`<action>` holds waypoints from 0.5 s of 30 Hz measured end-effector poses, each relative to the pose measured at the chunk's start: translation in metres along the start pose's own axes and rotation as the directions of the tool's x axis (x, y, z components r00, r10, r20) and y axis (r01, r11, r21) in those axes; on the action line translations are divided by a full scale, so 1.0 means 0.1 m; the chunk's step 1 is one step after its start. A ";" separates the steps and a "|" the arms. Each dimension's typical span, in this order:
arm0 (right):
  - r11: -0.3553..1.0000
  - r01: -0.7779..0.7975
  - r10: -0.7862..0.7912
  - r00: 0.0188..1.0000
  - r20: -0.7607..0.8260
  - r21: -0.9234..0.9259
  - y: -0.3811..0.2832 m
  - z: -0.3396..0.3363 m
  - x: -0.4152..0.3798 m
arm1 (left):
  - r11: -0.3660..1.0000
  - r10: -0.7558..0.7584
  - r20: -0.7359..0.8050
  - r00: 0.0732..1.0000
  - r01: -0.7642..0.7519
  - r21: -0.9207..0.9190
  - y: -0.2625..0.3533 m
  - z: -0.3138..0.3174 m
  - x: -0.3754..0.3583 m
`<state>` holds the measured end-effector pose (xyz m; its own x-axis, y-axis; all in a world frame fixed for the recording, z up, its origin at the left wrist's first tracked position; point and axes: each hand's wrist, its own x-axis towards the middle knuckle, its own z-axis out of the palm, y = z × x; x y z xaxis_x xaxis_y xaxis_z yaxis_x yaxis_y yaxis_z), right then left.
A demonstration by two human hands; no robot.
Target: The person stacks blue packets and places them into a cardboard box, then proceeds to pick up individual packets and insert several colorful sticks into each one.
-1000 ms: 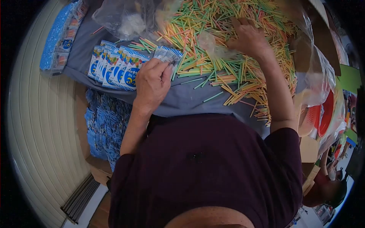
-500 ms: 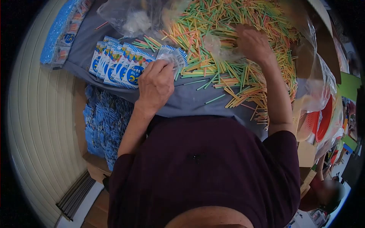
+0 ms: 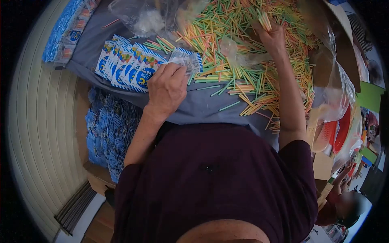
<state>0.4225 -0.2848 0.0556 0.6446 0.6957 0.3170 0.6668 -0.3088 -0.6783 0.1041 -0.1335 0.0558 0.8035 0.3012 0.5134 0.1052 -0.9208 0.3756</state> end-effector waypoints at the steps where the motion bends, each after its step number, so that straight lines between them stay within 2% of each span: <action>1: 0.984 -0.161 0.155 0.985 0.076 0.076 -0.02 -0.05 0.02 | 1.000 -0.003 -0.003 1.000 0.003 0.001 -0.02 0.01 -0.01; 2: 0.936 -0.324 0.301 0.940 0.161 0.136 -0.05 -0.08 0.04 | 1.000 -0.017 0.000 1.000 0.017 -0.016 -0.05 0.02 -0.03; 3: 0.936 -0.324 0.302 0.940 0.160 0.135 -0.08 -0.10 0.05 | 0.999 -0.028 0.005 1.000 0.029 -0.033 -0.08 0.03 -0.04; 5: 0.931 -0.025 0.012 0.999 0.038 0.363 -0.11 -0.14 0.04 | 0.995 -0.031 -0.044 0.999 0.027 -0.093 -0.14 0.02 -0.03; 6: 0.933 -0.028 0.017 0.999 0.033 0.359 -0.14 -0.12 0.02 | 0.988 -0.037 -0.093 0.995 0.023 -0.150 -0.16 0.03 -0.03; 8: 0.977 -0.049 0.035 0.997 0.075 0.206 -0.22 -0.08 -0.02 | 0.991 -0.030 -0.084 0.996 0.018 -0.131 -0.13 0.00 -0.01; 9: 0.978 -0.046 0.033 0.997 0.070 0.203 -0.12 -0.02 -0.04 | 0.994 -0.028 -0.081 0.996 0.019 -0.103 -0.11 -0.01 0.00; 10: 0.996 0.090 -0.090 0.996 -0.023 -0.014 0.08 0.11 -0.05 | 0.995 -0.027 -0.089 0.996 0.017 -0.102 -0.11 -0.01 -0.01; 11: 0.949 0.208 -0.233 0.969 -0.083 -0.237 0.18 0.17 -0.01 | 0.993 -0.057 -0.037 0.998 0.053 -0.105 -0.12 0.02 -0.04; 12: 0.999 0.017 -0.010 0.982 0.187 -0.034 0.18 0.07 0.06 | 0.990 -0.092 0.019 0.996 0.094 -0.104 -0.12 0.02 -0.08; 13: 0.999 0.016 -0.010 0.981 0.196 -0.030 0.07 0.02 0.04 | 0.989 -0.101 0.022 0.995 0.103 -0.101 -0.11 -0.02 -0.08; 15: 0.932 -0.130 0.103 0.990 0.099 0.337 -0.12 -0.08 -0.08 | 0.978 -0.125 0.091 0.988 0.139 -0.158 -0.07 -0.11 -0.03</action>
<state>0.4130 -0.2920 0.0665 0.6695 0.7209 0.1789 0.4117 -0.1597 -0.8972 0.0942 -0.1247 0.0602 0.8338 0.3906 0.3902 0.1218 -0.8195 0.5600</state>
